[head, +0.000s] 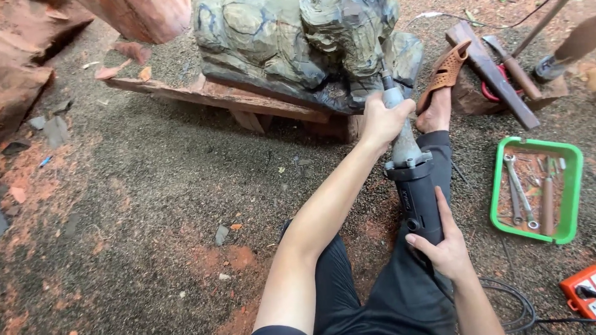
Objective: Carving details into a wooden sculpture using a power rotary tool
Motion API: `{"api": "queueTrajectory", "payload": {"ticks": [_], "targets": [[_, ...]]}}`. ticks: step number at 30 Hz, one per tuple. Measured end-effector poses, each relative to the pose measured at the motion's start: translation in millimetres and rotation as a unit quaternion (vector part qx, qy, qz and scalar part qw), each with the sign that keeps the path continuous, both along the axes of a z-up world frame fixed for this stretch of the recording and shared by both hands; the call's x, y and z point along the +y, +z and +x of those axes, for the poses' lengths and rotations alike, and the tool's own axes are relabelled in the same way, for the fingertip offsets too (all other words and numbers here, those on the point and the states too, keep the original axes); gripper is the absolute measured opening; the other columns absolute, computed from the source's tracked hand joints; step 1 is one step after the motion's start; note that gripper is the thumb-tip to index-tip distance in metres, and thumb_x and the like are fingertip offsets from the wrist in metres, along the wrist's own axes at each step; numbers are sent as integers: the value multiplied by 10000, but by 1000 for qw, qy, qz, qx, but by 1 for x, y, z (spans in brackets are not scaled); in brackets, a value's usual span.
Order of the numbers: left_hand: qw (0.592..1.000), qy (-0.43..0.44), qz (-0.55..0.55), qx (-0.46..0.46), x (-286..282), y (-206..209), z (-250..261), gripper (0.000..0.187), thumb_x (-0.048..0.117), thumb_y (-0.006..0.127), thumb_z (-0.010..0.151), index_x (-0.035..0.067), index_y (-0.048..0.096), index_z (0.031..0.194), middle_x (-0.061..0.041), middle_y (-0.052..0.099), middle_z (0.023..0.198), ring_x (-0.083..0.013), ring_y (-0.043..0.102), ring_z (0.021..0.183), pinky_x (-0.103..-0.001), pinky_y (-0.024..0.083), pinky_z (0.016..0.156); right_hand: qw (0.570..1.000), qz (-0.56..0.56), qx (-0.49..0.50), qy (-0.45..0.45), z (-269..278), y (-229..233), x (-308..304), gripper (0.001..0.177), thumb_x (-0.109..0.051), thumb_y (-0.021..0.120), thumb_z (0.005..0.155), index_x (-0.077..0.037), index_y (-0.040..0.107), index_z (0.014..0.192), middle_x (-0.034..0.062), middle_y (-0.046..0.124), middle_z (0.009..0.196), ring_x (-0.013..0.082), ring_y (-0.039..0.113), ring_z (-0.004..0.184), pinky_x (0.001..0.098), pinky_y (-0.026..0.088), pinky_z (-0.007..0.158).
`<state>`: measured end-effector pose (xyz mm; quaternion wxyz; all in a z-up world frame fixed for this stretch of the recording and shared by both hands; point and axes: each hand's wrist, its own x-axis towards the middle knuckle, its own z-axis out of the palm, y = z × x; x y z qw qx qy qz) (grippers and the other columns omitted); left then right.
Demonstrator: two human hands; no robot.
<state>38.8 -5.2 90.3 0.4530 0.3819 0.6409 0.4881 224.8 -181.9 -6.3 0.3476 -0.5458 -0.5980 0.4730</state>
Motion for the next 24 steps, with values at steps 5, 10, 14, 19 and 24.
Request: {"api": "queueTrajectory", "payload": {"ticks": [5, 10, 14, 19, 24], "targets": [[996, 4, 72, -44, 12, -30, 1, 342, 181, 682, 707, -75, 635, 929, -148, 648, 826, -224, 597, 671, -332, 537, 614, 999, -40, 2, -20, -3, 9, -3, 1157, -24, 760, 626, -154, 254, 1659, 186, 691, 1261, 270, 708, 809, 347, 546, 784], [993, -14, 91, -76, 12, -34, -2, 314, 174, 676, 711, -63, 625, 910, -136, 639, 812, -218, 590, 675, -331, 539, 628, 998, -45, -1, -35, -5, 11, -5, 1148, 8, 761, 638, -180, 264, 1656, 168, 676, 1283, 248, 686, 715, 338, 556, 691], [990, -17, 90, -107, 15, -34, -3, 281, 128, 675, 703, -65, 617, 900, -133, 641, 781, -213, 596, 629, -324, 541, 585, 998, -42, -11, -35, -5, 11, -4, 1154, 8, 763, 645, -178, 243, 1658, 174, 665, 1319, 243, 690, 712, 331, 548, 684], [994, -12, 92, -53, 15, -32, -1, 278, 173, 689, 655, -64, 640, 791, -177, 634, 869, -254, 608, 695, -354, 555, 624, 997, -57, 20, -41, -6, 11, -5, 1169, 54, 744, 659, -164, 210, 1675, 202, 706, 1144, 251, 681, 637, 330, 549, 594], [996, -44, 43, 57, 18, -39, 3, 611, 378, 678, 687, -123, 685, 1038, -237, 521, 1295, -349, 628, 1054, -417, 571, 882, 994, -66, 73, -50, -14, 19, -11, 1164, 93, 683, 640, -160, 213, 1673, 243, 674, 1146, 285, 651, 586, 359, 520, 493]]}}
